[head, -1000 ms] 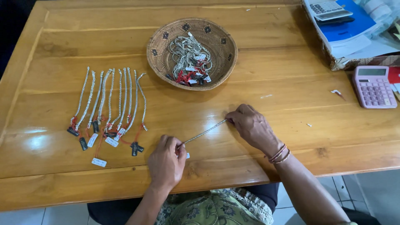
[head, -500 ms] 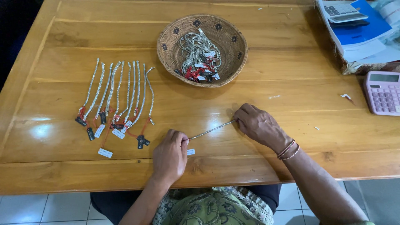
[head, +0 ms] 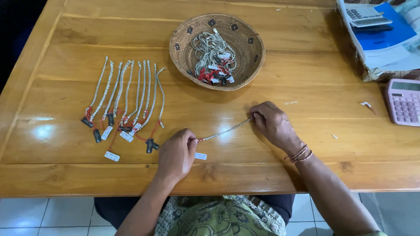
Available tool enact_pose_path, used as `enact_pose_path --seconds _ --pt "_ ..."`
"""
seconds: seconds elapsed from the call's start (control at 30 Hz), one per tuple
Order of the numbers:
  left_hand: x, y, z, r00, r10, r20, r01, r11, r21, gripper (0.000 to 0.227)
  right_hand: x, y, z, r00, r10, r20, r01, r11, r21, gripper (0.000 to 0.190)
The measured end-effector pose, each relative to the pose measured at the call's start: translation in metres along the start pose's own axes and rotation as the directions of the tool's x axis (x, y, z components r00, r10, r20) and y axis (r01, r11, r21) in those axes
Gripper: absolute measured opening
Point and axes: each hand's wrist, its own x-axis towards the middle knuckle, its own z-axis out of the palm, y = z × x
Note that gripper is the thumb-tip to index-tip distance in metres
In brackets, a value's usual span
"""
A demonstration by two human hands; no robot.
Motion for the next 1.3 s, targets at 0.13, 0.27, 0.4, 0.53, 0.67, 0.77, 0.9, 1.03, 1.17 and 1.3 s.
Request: enact_pose_path --seconds 0.13,0.27,0.4,0.53,0.67,0.77,0.9,1.03,1.17,1.3 --pt "-0.009 0.005 -0.004 0.983 0.101 -0.152 -0.100 0.995 0.015 0.009 -0.004 -0.007 -0.004 0.982 0.096 -0.163 -0.094 0.995 0.016 0.013" --pt "-0.014 -0.002 0.004 0.938 0.260 -0.229 -0.254 0.965 0.057 0.011 -0.009 -0.017 -0.009 0.991 -0.080 -0.112 0.060 0.983 -0.172 0.011" --pt "-0.013 -0.007 0.017 0.928 0.264 -0.261 -0.244 0.964 0.107 0.013 -0.001 -0.019 -0.001 0.986 -0.131 -0.107 0.102 0.965 -0.243 0.012" --pt "-0.013 -0.007 0.016 0.913 0.277 -0.299 -0.251 0.960 0.123 0.012 0.009 -0.014 -0.004 0.992 -0.120 -0.028 0.111 0.968 -0.223 0.010" --pt "-0.015 -0.005 0.015 0.910 0.270 -0.313 -0.245 0.962 0.118 0.011 0.007 0.001 -0.008 0.983 -0.048 0.175 0.093 0.962 -0.258 0.010" --pt "-0.016 -0.006 0.015 0.908 0.282 -0.312 -0.250 0.958 0.139 0.009 0.010 -0.018 -0.031 0.931 0.074 0.357 0.035 0.956 -0.290 0.011" --pt "-0.017 -0.003 0.012 0.903 0.290 -0.317 -0.260 0.956 0.133 0.009 0.014 -0.028 -0.042 0.889 0.142 0.436 -0.055 0.977 -0.207 0.010" --pt "-0.016 -0.004 0.011 0.912 0.286 -0.294 -0.264 0.958 0.112 0.009 0.007 -0.006 -0.023 0.978 0.114 0.176 -0.087 0.984 -0.155 0.007" --pt "-0.016 0.000 0.010 0.906 0.280 -0.317 -0.256 0.960 0.117 0.009 -0.003 -0.015 -0.007 0.988 0.137 -0.068 -0.141 0.988 -0.060 0.011" --pt "-0.017 -0.001 0.013 0.899 0.276 -0.339 -0.244 0.960 0.136 0.005 -0.002 -0.074 0.010 0.984 0.138 -0.111 -0.126 0.986 0.109 0.019"
